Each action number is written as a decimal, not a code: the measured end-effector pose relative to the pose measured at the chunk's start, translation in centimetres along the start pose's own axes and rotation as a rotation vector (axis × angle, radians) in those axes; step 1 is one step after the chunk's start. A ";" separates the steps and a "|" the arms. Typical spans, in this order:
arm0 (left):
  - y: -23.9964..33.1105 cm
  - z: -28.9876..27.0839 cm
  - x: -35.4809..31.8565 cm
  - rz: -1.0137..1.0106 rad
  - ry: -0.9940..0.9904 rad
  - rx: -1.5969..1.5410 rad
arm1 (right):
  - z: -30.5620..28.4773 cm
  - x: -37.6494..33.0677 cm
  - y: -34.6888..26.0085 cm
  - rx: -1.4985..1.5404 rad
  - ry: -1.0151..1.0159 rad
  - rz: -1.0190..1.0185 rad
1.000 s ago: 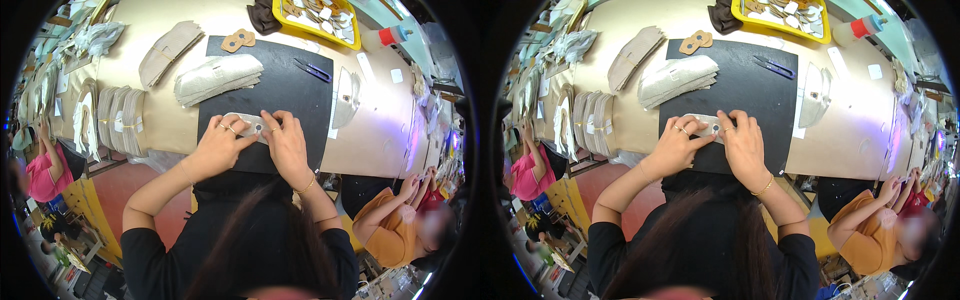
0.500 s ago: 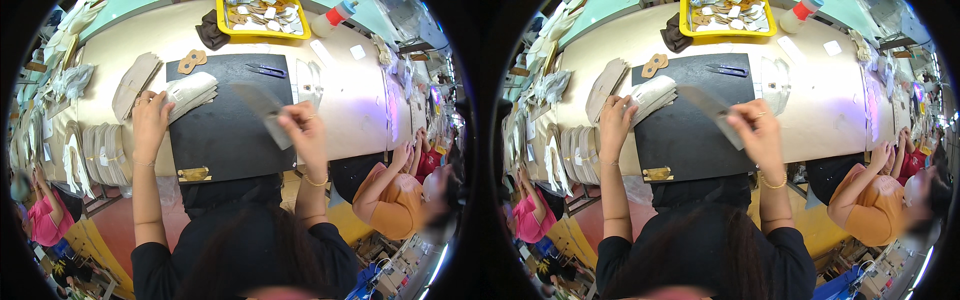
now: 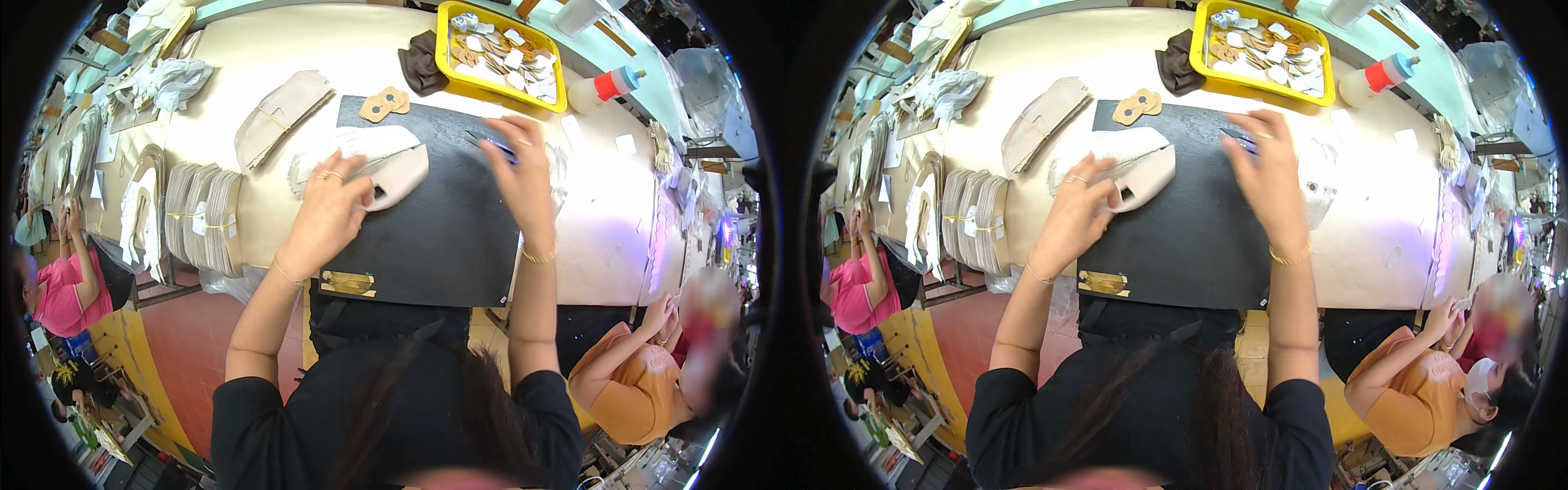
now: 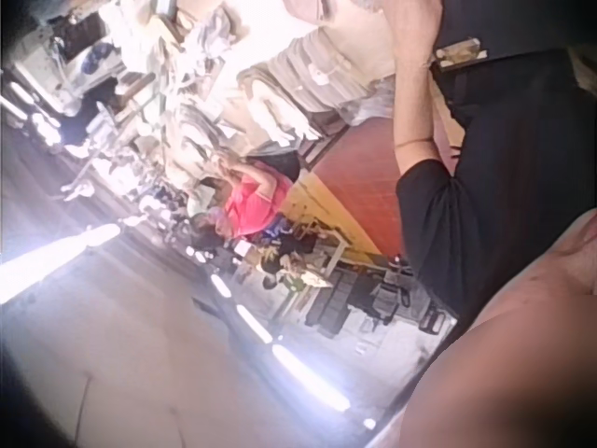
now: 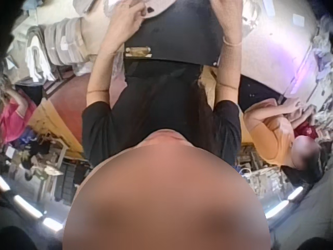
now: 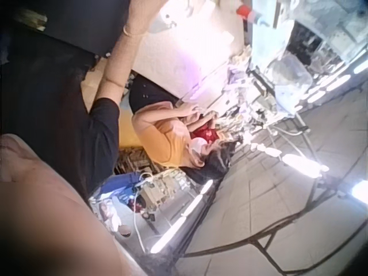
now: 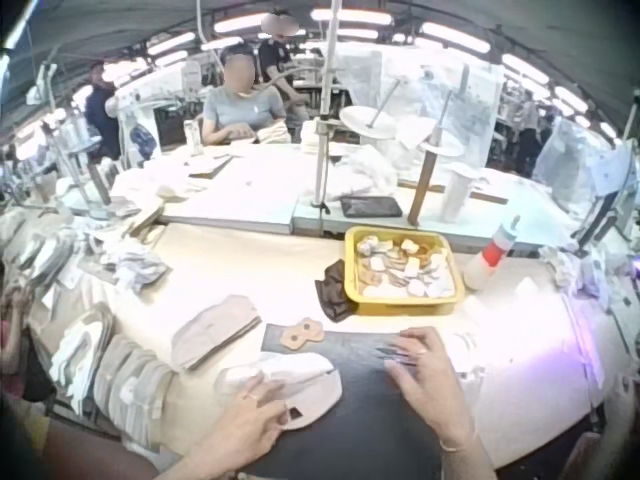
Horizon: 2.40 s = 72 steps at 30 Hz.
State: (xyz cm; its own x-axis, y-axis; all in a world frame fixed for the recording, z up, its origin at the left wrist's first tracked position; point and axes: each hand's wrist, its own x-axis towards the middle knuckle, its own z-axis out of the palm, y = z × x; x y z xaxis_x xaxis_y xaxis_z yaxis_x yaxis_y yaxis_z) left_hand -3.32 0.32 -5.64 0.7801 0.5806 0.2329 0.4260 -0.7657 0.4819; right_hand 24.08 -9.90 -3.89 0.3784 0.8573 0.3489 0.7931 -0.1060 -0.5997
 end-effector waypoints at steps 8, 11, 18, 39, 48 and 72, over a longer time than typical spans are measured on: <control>3.0 -2.7 -2.4 0.041 -0.369 -0.521 | 11.1 9.0 -2.2 -0.125 -0.397 -0.461; 3.4 -2.7 -2.8 -0.023 -0.429 -0.713 | 11.8 9.6 -2.5 -0.235 -0.453 -0.480; 4.0 -1.6 -2.8 0.009 -0.431 -0.718 | 11.5 8.8 -2.5 -0.183 -0.336 -0.510; 6.0 0.0 -3.6 0.204 -0.649 -0.694 | 4.4 -8.5 -4.6 0.152 -0.383 0.150; 4.5 0.5 -3.2 -0.037 -0.477 -0.824 | -1.5 -8.8 -2.9 0.711 -0.853 0.317; 2.3 2.9 -1.2 -0.591 -0.286 -0.781 | 2.6 -8.1 -4.2 0.341 -0.394 0.472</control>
State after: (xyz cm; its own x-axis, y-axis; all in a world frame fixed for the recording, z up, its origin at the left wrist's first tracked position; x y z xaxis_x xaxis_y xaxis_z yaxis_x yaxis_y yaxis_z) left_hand -1.92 -2.90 -7.31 0.6661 0.6408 -0.3818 0.4399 0.0759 0.8948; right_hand 16.41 -15.05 -6.09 0.3936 0.8839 -0.2524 0.3683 -0.4032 -0.8377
